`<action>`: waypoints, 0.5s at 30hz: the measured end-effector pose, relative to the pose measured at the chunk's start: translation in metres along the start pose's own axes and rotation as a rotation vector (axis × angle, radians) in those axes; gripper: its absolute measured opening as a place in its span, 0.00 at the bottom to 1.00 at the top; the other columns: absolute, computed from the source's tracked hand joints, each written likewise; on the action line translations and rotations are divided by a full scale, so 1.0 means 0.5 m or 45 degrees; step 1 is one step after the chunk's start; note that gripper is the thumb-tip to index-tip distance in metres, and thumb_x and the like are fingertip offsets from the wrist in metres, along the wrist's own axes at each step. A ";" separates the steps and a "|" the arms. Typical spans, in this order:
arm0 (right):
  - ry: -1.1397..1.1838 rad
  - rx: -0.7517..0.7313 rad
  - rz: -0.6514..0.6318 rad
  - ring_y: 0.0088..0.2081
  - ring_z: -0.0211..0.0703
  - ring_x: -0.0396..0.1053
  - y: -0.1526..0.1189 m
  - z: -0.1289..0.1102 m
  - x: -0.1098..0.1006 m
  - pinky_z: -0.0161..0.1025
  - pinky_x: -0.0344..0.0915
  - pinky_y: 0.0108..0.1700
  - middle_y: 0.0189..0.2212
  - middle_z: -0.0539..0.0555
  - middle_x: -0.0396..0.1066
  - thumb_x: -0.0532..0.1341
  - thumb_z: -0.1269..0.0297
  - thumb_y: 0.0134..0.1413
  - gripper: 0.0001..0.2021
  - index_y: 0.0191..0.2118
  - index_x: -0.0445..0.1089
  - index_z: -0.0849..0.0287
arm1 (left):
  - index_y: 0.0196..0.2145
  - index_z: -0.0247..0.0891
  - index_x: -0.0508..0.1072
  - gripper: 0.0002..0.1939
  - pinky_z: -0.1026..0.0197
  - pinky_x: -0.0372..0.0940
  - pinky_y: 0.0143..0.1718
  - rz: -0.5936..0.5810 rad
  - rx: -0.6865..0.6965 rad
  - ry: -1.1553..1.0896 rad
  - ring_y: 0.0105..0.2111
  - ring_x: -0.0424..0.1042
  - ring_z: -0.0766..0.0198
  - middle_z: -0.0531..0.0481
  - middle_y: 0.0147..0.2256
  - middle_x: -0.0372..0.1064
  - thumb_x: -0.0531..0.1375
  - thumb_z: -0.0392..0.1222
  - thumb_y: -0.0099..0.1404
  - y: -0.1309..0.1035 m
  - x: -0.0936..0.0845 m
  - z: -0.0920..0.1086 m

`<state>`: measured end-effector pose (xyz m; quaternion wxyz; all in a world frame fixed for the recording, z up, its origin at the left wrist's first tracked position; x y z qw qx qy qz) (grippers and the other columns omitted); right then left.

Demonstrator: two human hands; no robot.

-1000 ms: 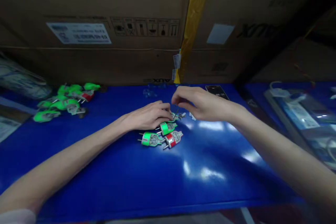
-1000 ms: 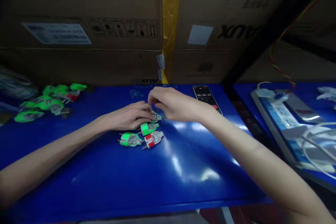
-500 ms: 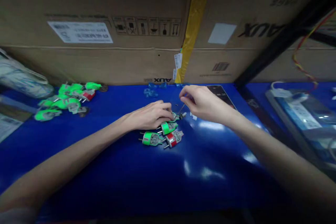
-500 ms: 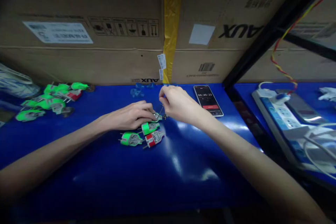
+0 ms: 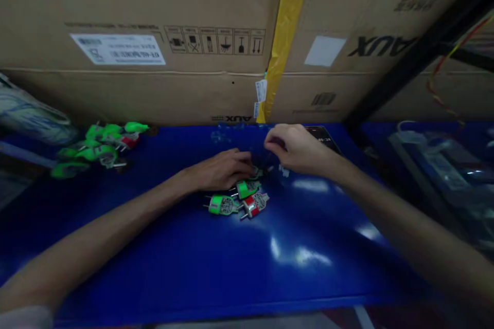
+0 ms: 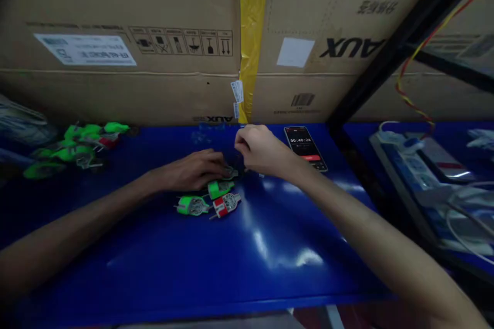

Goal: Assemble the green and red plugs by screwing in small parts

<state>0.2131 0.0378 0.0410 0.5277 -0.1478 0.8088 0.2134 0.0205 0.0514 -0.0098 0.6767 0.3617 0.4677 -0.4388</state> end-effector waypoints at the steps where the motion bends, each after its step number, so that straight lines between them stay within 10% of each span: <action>1: -0.022 0.103 0.016 0.32 0.42 0.69 -0.004 -0.001 0.003 0.37 0.59 0.36 0.30 0.57 0.74 0.57 0.73 0.57 0.08 0.31 0.73 0.64 | 0.47 0.40 0.76 0.13 0.60 0.61 0.45 0.003 -0.005 -0.012 0.41 0.68 0.60 0.47 0.43 0.69 0.53 0.38 0.73 0.000 0.000 0.000; 15: 0.125 -0.512 -0.171 0.34 0.39 0.66 0.016 -0.005 -0.019 0.35 0.60 0.37 0.33 0.55 0.70 0.55 0.77 0.58 0.07 0.34 0.70 0.62 | 0.46 0.40 0.77 0.12 0.60 0.61 0.44 -0.007 0.023 0.004 0.41 0.66 0.60 0.47 0.44 0.70 0.54 0.36 0.72 -0.003 -0.001 0.000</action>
Point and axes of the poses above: each hand's wrist, its own y-axis towards the middle knuckle, its own x-axis out of the palm, z = x × y, the point moved 2 cm from there along y, towards the middle knuckle
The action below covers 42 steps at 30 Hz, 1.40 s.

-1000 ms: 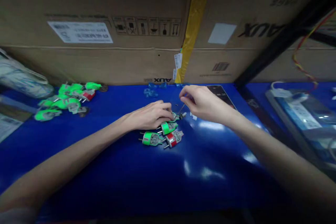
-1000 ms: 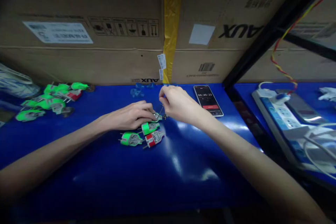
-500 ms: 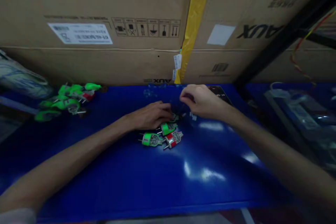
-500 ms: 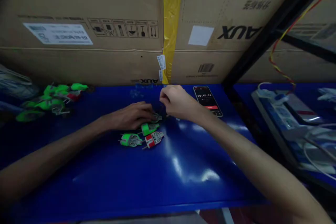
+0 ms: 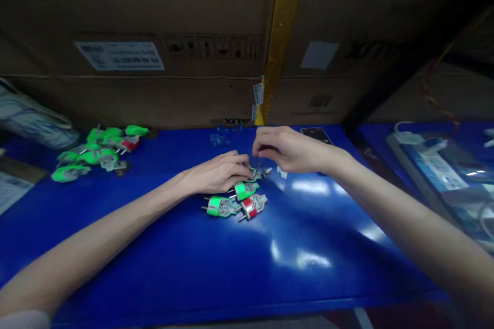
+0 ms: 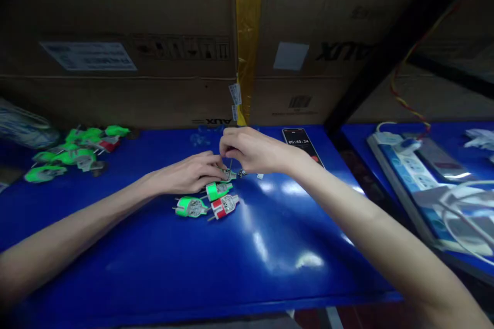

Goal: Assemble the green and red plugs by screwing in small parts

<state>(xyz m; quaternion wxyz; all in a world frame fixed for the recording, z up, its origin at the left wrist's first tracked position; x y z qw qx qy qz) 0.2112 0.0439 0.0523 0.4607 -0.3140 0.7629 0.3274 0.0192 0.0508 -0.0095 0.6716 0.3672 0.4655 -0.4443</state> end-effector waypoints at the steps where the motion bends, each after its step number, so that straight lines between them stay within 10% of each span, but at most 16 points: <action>1: -0.023 0.030 0.013 0.34 0.39 0.66 0.004 0.003 0.002 0.35 0.60 0.37 0.33 0.55 0.70 0.55 0.76 0.57 0.07 0.34 0.70 0.63 | 0.46 0.41 0.77 0.13 0.60 0.61 0.45 0.003 -0.004 0.001 0.41 0.66 0.60 0.47 0.44 0.70 0.54 0.36 0.72 0.000 0.000 0.000; 10: -0.160 0.693 0.181 0.32 0.44 0.69 -0.019 -0.007 0.027 0.39 0.57 0.36 0.30 0.58 0.75 0.55 0.69 0.60 0.10 0.33 0.73 0.63 | 0.45 0.39 0.77 0.12 0.60 0.61 0.45 0.013 -0.024 -0.029 0.41 0.66 0.60 0.47 0.43 0.70 0.54 0.36 0.72 -0.001 -0.001 0.003; 19: 0.051 0.013 0.018 0.36 0.40 0.66 -0.013 -0.021 0.000 0.35 0.61 0.39 0.35 0.55 0.70 0.54 0.78 0.58 0.09 0.37 0.70 0.62 | 0.46 0.40 0.77 0.13 0.60 0.60 0.47 -0.012 -0.019 -0.044 0.43 0.67 0.59 0.46 0.44 0.70 0.53 0.38 0.73 0.001 0.001 -0.004; 32: -0.187 0.703 0.163 0.35 0.45 0.69 -0.025 -0.027 0.025 0.39 0.58 0.38 0.32 0.59 0.74 0.55 0.72 0.58 0.09 0.32 0.72 0.63 | 0.46 0.40 0.77 0.14 0.60 0.61 0.45 0.007 -0.035 -0.030 0.41 0.67 0.60 0.46 0.43 0.69 0.52 0.37 0.73 0.002 0.000 0.000; 42: 0.057 0.019 -0.074 0.37 0.40 0.67 0.001 -0.025 -0.003 0.35 0.61 0.40 0.36 0.56 0.71 0.55 0.76 0.59 0.07 0.37 0.70 0.62 | 0.46 0.39 0.77 0.13 0.60 0.61 0.50 -0.004 -0.002 -0.066 0.46 0.68 0.59 0.45 0.46 0.70 0.53 0.37 0.72 0.002 -0.001 -0.004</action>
Point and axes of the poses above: each hand's wrist, its own y-axis towards the middle knuckle, its own x-axis out of the palm, z = x × y, the point moved 2 cm from there along y, towards the middle knuckle
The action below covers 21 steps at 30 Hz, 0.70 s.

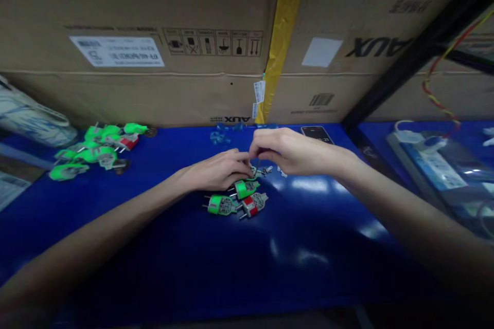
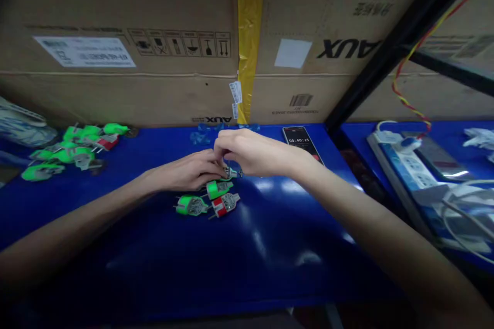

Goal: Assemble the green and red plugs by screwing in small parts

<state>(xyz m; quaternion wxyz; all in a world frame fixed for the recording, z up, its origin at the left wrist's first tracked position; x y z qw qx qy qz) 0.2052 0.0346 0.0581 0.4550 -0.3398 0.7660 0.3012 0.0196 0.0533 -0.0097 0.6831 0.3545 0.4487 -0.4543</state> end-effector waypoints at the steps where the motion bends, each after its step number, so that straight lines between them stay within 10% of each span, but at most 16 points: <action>1: -0.011 -0.001 0.007 0.36 0.40 0.67 0.003 0.007 -0.002 0.35 0.61 0.39 0.36 0.56 0.71 0.56 0.76 0.58 0.07 0.37 0.71 0.63 | 0.47 0.40 0.77 0.13 0.60 0.61 0.49 -0.002 0.000 0.011 0.46 0.68 0.59 0.45 0.45 0.70 0.53 0.37 0.72 0.000 0.000 0.000; 12: -0.153 0.743 0.294 0.30 0.41 0.69 -0.029 0.013 0.032 0.38 0.57 0.34 0.29 0.57 0.75 0.56 0.72 0.57 0.09 0.30 0.73 0.63 | 0.46 0.40 0.77 0.13 0.60 0.61 0.45 0.045 -0.020 -0.008 0.41 0.67 0.61 0.46 0.43 0.70 0.53 0.37 0.72 -0.003 0.000 0.005; 21: -0.021 0.050 0.002 0.37 0.40 0.67 -0.009 -0.001 0.002 0.35 0.61 0.40 0.36 0.55 0.70 0.54 0.77 0.58 0.09 0.37 0.69 0.61 | 0.46 0.39 0.77 0.13 0.59 0.61 0.47 -0.006 0.021 0.007 0.44 0.67 0.58 0.45 0.44 0.70 0.53 0.36 0.72 -0.001 0.000 0.002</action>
Point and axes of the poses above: each hand's wrist, its own y-axis towards the middle knuckle, its own x-axis out of the palm, z = x × y, the point moved 2 cm from there along y, towards the middle knuckle
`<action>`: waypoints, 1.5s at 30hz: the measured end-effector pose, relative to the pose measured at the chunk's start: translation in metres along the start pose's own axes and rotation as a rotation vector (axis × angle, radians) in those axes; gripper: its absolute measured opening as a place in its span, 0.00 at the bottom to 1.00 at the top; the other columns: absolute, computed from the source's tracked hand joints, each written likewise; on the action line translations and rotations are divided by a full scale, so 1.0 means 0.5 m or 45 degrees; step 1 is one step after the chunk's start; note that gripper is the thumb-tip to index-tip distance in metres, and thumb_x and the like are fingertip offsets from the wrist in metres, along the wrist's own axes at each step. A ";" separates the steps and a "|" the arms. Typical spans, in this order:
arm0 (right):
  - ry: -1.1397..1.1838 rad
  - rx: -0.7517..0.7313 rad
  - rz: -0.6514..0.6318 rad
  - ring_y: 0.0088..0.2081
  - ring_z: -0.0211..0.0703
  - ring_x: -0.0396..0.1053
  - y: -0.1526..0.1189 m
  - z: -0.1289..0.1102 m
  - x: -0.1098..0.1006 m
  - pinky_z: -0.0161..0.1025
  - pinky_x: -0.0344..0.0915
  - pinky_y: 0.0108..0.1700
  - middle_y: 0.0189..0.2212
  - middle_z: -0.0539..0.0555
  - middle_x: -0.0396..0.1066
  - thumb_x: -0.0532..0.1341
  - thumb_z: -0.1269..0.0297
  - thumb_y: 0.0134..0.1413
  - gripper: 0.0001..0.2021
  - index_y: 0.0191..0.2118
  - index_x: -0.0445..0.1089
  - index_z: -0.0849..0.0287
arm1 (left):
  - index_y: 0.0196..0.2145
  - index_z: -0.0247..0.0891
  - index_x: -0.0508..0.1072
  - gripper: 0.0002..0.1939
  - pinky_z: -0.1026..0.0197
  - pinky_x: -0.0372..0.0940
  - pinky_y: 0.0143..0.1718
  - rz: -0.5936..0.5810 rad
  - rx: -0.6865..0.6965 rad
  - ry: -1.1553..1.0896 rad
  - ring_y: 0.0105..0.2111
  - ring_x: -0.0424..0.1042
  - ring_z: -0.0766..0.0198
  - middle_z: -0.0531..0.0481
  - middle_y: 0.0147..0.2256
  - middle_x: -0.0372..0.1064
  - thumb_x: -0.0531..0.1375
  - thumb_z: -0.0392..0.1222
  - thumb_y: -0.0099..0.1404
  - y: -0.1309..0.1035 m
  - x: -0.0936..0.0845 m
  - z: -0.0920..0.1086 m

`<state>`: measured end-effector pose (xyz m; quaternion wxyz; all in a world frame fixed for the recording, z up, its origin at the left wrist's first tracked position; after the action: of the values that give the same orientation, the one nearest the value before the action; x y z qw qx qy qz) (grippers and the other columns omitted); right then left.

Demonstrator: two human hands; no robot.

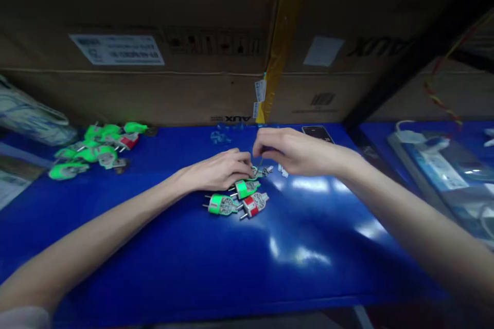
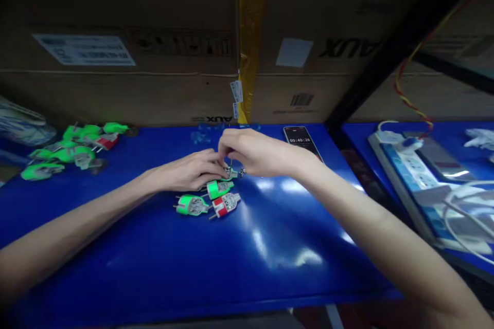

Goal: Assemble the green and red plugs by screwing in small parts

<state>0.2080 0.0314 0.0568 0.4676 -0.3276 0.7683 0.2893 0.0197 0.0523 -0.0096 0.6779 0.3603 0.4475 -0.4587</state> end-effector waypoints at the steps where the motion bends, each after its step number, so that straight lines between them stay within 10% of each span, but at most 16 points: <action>1: 0.003 -0.035 -0.028 0.37 0.39 0.67 0.007 0.002 -0.004 0.35 0.61 0.40 0.36 0.55 0.70 0.54 0.77 0.58 0.08 0.37 0.69 0.61 | 0.46 0.39 0.77 0.13 0.59 0.61 0.48 0.004 -0.003 -0.003 0.44 0.67 0.58 0.45 0.44 0.70 0.53 0.37 0.72 0.000 0.000 0.000; 9: -0.124 0.090 0.021 0.34 0.40 0.66 0.022 0.020 0.003 0.36 0.59 0.38 0.34 0.56 0.71 0.55 0.76 0.56 0.08 0.35 0.71 0.64 | 0.46 0.40 0.77 0.13 0.59 0.61 0.47 0.009 -0.044 0.017 0.43 0.68 0.59 0.45 0.44 0.70 0.53 0.36 0.72 0.002 0.001 0.003; 18: -0.177 0.715 0.261 0.34 0.43 0.69 -0.014 -0.006 0.032 0.38 0.58 0.38 0.32 0.57 0.75 0.56 0.72 0.57 0.09 0.34 0.73 0.63 | 0.45 0.40 0.77 0.13 0.61 0.61 0.43 0.020 -0.021 0.046 0.40 0.67 0.61 0.47 0.43 0.70 0.53 0.37 0.72 0.004 0.000 0.003; 31: -0.072 -0.039 0.098 0.34 0.38 0.65 -0.013 0.008 0.005 0.34 0.59 0.37 0.33 0.54 0.68 0.54 0.75 0.61 0.08 0.36 0.70 0.62 | 0.47 0.40 0.77 0.14 0.60 0.61 0.46 -0.003 -0.029 0.038 0.43 0.67 0.60 0.46 0.45 0.70 0.52 0.36 0.73 -0.001 -0.001 0.003; 45: -0.203 0.693 0.308 0.35 0.45 0.70 -0.027 -0.002 0.042 0.38 0.58 0.37 0.33 0.58 0.74 0.56 0.73 0.57 0.07 0.32 0.71 0.63 | 0.44 0.39 0.77 0.12 0.61 0.61 0.46 0.065 -0.028 0.005 0.43 0.68 0.61 0.47 0.42 0.70 0.54 0.36 0.72 0.001 0.002 0.003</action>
<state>0.2107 0.0172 0.0361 0.5593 -0.0726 0.8118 0.1512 0.0208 0.0511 -0.0100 0.6924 0.3649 0.4446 -0.4357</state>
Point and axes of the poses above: each hand's wrist, its own y-axis towards the middle knuckle, its own x-axis out of the palm, z = x × y, the point moved 2 cm from there along y, towards the middle knuckle
